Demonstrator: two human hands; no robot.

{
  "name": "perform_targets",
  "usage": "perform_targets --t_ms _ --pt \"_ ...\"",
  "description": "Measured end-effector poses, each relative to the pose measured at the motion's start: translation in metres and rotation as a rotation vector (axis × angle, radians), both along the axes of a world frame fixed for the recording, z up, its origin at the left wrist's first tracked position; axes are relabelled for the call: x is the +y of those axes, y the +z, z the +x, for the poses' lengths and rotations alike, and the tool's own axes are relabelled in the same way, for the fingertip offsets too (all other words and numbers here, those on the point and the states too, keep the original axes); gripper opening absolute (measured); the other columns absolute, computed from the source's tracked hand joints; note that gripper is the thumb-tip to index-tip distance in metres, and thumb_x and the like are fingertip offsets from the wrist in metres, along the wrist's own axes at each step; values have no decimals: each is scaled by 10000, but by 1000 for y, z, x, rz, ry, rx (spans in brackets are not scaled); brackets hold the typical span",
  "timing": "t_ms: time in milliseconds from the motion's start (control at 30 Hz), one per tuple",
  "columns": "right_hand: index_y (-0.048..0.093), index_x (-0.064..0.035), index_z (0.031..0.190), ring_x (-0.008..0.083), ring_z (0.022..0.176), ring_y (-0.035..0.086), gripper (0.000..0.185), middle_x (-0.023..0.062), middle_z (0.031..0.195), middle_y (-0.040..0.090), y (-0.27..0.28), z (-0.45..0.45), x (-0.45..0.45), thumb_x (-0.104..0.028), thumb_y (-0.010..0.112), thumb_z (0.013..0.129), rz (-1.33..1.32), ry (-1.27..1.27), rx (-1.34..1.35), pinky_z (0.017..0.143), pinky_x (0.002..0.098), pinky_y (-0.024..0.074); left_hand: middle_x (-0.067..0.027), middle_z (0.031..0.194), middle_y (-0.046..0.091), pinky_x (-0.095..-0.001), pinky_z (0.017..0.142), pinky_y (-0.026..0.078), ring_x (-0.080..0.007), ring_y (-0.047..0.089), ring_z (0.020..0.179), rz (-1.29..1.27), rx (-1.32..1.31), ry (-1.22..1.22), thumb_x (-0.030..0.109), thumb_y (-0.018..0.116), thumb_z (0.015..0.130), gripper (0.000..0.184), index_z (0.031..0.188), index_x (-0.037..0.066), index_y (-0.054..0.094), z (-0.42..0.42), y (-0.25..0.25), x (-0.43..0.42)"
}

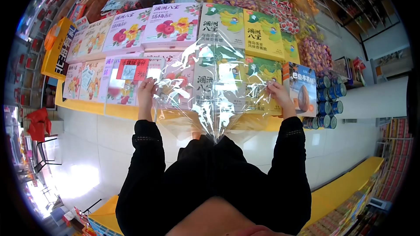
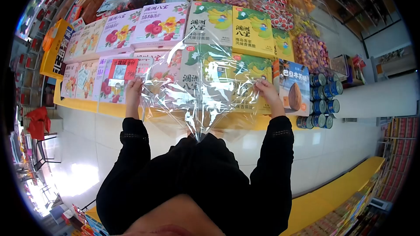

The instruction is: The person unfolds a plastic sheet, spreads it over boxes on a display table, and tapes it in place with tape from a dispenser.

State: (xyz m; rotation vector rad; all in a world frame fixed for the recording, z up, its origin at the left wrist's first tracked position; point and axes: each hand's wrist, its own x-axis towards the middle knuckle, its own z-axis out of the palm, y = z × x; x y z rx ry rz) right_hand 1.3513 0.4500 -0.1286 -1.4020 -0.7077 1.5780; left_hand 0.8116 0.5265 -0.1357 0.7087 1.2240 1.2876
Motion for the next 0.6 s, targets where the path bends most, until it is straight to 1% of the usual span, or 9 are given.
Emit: perform_targets --t_ms 133,200,233,300,400,433,467,533,600 --pt "516 -47 1023 127 787 537 205 20 820 550 13 -9 -5 -133 509 837 56 -62 75 700 250 439 -89 956 584 -212 592 432 -118 551 759 -12 -11 -36 106 562 798 291 1062 2 496 0 8 -1" --pt "506 -60 1035 142 807 531 209 24 847 545 5 -7 -2 -130 504 838 47 -133 201 712 266 439 -136 1120 512 -237 635 449 -150 541 855 -29 -199 -178 33 534 753 447 1184 13 416 0 22 -4" --pt "506 -60 1035 142 807 531 209 24 847 545 -4 -5 0 -130 504 838 49 -135 204 712 266 439 -136 1120 512 -237 635 449 -150 541 855 -27 -196 -180 33 534 753 447 1184 13 416 -2 21 -3" --pt "512 -74 1021 145 791 530 191 28 858 547 -22 -1 2 -146 496 845 -5 -279 335 709 278 440 -165 1248 399 -272 697 467 -191 518 961 -2 -450 -459 -35 498 665 657 1285 42 295 -9 17 2" --pt "510 -71 1009 142 783 528 186 30 884 553 -23 0 1 -163 489 849 -2 -348 354 711 292 440 -169 1282 352 -291 739 474 -215 498 1025 0 -473 -518 -57 471 593 755 1307 43 243 -2 38 -2" --pt "510 -71 1009 142 783 528 186 30 884 553 -21 1 0 -163 489 849 1 -348 355 711 292 440 -164 1282 355 -288 755 469 -217 489 1051 74 -516 -638 -55 465 675 684 1310 39 230 -4 37 -2" --pt "521 -62 999 129 772 530 185 24 876 561 -19 2 -2 -164 488 848 5 -374 359 695 275 443 -164 1282 355 -288 755 469 -217 489 1051 77 -516 -639 -55 465 675 684 1310 39 230 -3 35 -2" --pt "532 -53 990 116 761 533 187 19 868 569 -19 7 -3 -165 486 847 13 -400 365 680 258 445 -153 1251 398 -269 751 468 -201 518 1006 49 -317 -546 -47 438 761 564 1291 24 259 -1 28 1" --pt "555 -38 971 88 731 536 191 3 834 582 -35 17 -2 -162 478 848 21 -458 418 634 209 442 -147 1225 427 -260 745 469 -195 529 986 23 -274 -456 -42 419 789 509 1276 18 283 -3 3 13"
